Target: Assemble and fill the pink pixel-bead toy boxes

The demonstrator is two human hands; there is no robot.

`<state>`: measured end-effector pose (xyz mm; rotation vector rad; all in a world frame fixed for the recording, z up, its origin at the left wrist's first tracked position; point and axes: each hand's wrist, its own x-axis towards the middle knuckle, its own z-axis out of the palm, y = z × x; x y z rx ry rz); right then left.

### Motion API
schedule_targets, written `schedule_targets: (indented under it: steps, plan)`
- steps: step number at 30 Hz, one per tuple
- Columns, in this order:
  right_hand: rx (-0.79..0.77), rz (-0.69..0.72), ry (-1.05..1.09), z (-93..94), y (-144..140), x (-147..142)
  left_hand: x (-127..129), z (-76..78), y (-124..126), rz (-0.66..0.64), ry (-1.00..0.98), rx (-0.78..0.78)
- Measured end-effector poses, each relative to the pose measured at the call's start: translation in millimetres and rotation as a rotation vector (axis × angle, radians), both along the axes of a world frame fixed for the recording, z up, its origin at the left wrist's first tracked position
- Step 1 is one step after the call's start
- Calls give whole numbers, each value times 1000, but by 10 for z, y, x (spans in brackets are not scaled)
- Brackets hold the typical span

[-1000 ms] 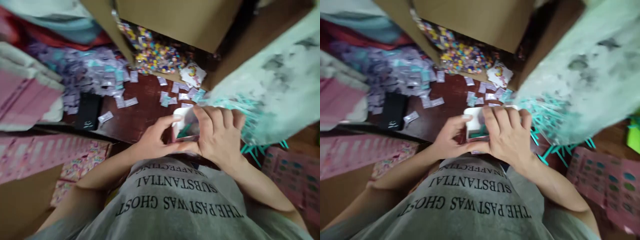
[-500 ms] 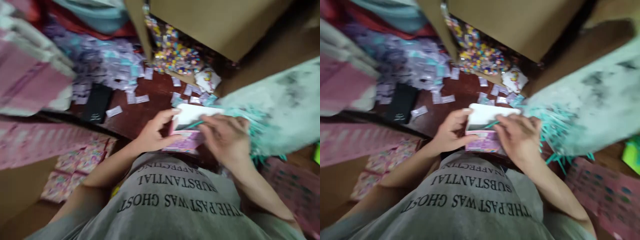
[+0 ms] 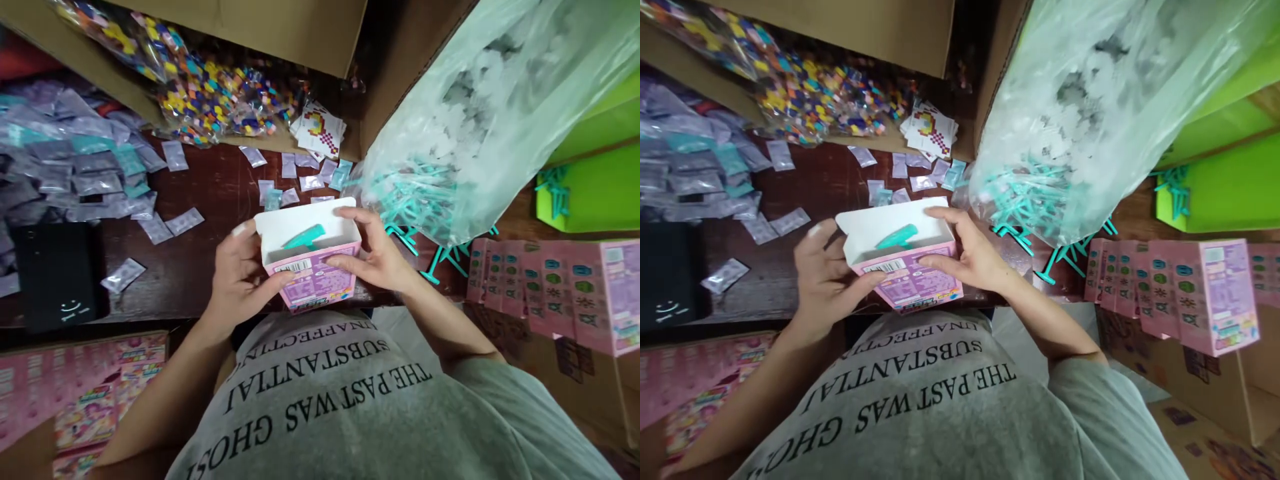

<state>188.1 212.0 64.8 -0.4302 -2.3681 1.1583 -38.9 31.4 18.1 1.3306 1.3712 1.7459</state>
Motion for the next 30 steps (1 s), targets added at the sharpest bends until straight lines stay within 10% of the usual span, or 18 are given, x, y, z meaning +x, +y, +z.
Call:
schedule_targets:
  steps: [11,19,30]
  plan:
    - [631,-78,-177,542,-263,-167,88,118,89,-113,-70,-14]
    - [-274,-52,17,-230,-123,340,-15,-59,-3,-29,38,-204]
    - [-288,-203,31,-528,-233,316,37,-235,-30,-6,-91,-357]
